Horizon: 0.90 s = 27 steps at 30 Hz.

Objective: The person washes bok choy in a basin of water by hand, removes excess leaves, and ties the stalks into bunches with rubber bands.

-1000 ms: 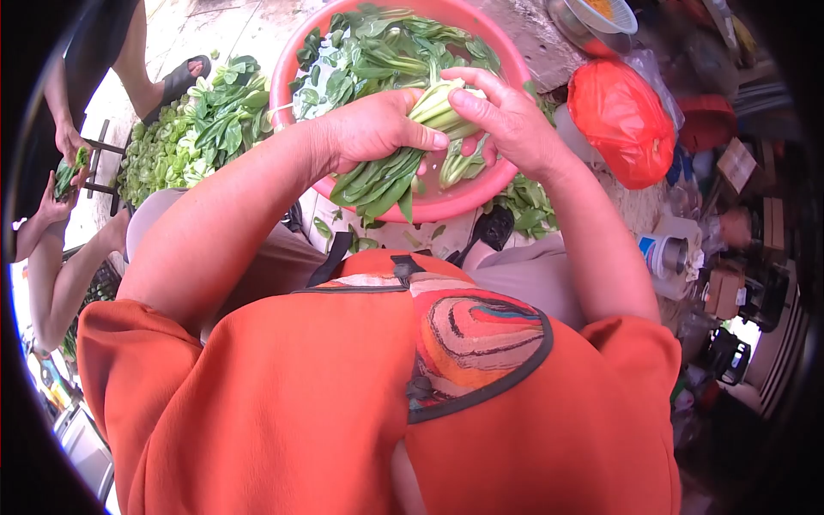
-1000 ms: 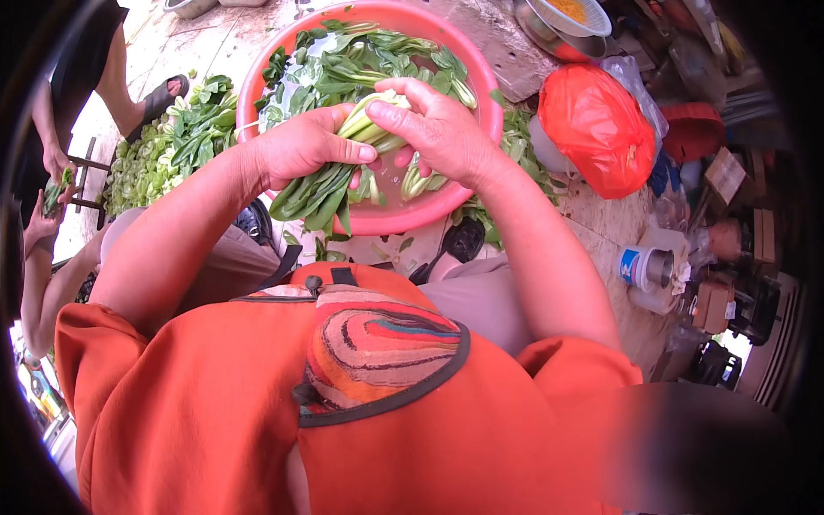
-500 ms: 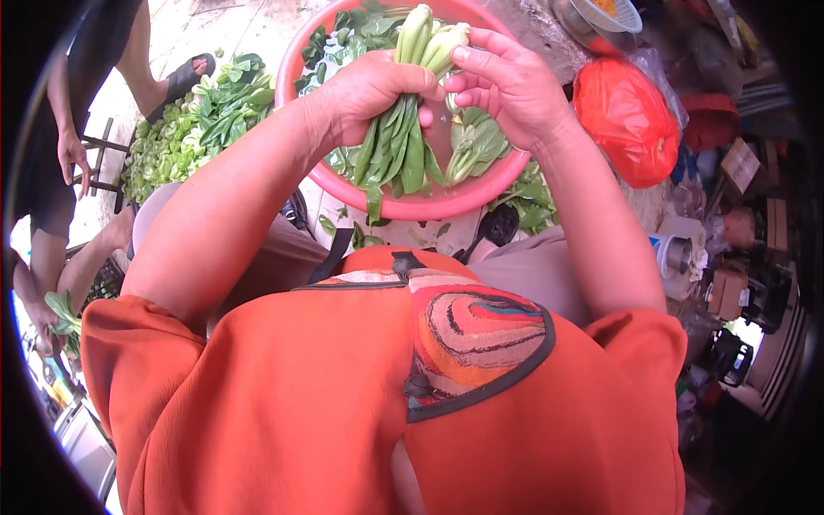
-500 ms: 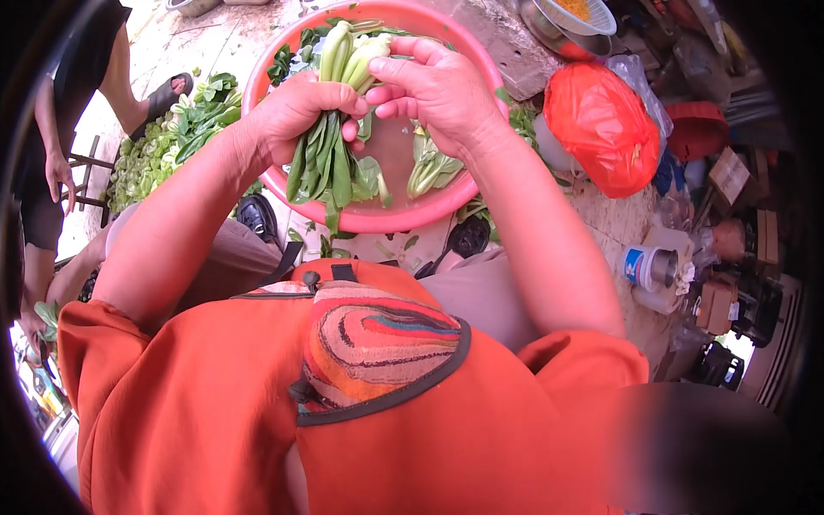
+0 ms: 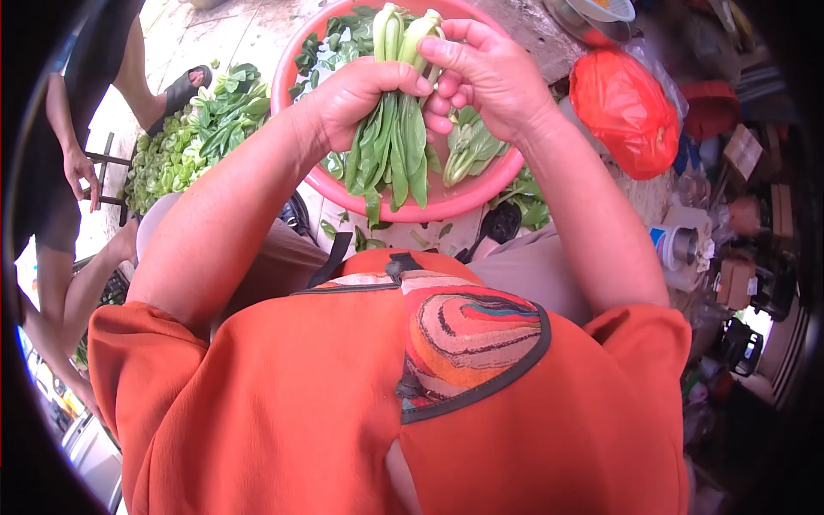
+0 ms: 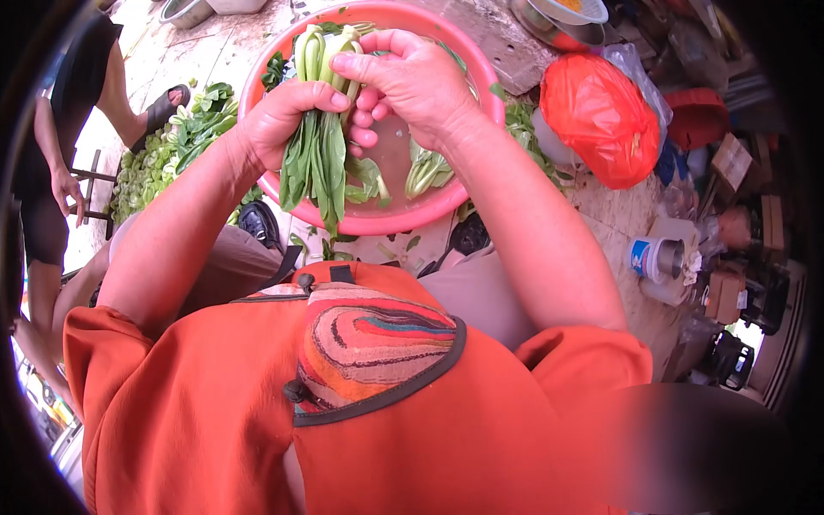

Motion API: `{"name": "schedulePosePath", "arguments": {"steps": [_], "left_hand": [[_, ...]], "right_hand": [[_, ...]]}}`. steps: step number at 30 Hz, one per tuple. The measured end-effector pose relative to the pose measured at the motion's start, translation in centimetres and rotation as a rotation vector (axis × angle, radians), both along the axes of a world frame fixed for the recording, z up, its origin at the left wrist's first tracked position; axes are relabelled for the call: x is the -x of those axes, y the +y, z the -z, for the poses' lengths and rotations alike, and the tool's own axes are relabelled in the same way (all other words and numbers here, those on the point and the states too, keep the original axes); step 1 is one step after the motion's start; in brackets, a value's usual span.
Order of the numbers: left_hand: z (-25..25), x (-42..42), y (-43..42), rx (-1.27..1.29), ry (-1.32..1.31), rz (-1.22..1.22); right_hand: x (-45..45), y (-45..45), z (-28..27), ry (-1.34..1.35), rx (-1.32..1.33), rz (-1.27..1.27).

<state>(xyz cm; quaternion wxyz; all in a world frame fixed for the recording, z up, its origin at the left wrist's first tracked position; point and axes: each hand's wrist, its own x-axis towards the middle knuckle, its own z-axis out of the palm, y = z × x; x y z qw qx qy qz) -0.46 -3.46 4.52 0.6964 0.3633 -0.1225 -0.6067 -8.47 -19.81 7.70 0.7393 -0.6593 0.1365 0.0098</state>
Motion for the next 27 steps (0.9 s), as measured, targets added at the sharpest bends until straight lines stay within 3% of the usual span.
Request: {"name": "schedulePosePath", "arguments": {"steps": [7,9,10,17,19,23,24,26,27], "left_hand": [[-0.1,-0.8,0.5,0.101,-0.065,-0.011],[-0.7,-1.1,0.7,0.177,-0.128,0.040],[-1.2,-0.8,0.7,0.186,-0.172,0.050],[-0.6,-1.0,0.9,0.154,-0.190,0.278],[-0.9,-0.5,1.0,0.115,-0.180,0.281],[-0.7,0.2,0.4,0.121,-0.151,0.354],[-1.4,0.9,0.2,0.065,-0.223,0.253],[-0.9,0.8,-0.4,0.045,-0.424,0.081],[-1.2,0.8,-0.5,0.048,-0.426,0.082]], "right_hand": [[0.3,0.9,-1.5,-0.049,-0.106,0.004],[0.3,1.0,-1.8,-0.132,0.168,0.034],[0.2,1.1,-1.9,-0.083,0.036,0.000],[0.8,1.3,-2.4,-0.158,-0.011,-0.080],[0.9,1.7,-2.2,-0.247,0.124,-0.188],[1.3,1.4,-2.9,-0.050,0.236,-0.207],[1.2,1.3,-2.8,-0.051,0.237,-0.206],[0.9,0.7,-2.6,-0.121,0.569,-0.120],[0.8,0.4,-2.5,-0.123,0.573,-0.118]]}}
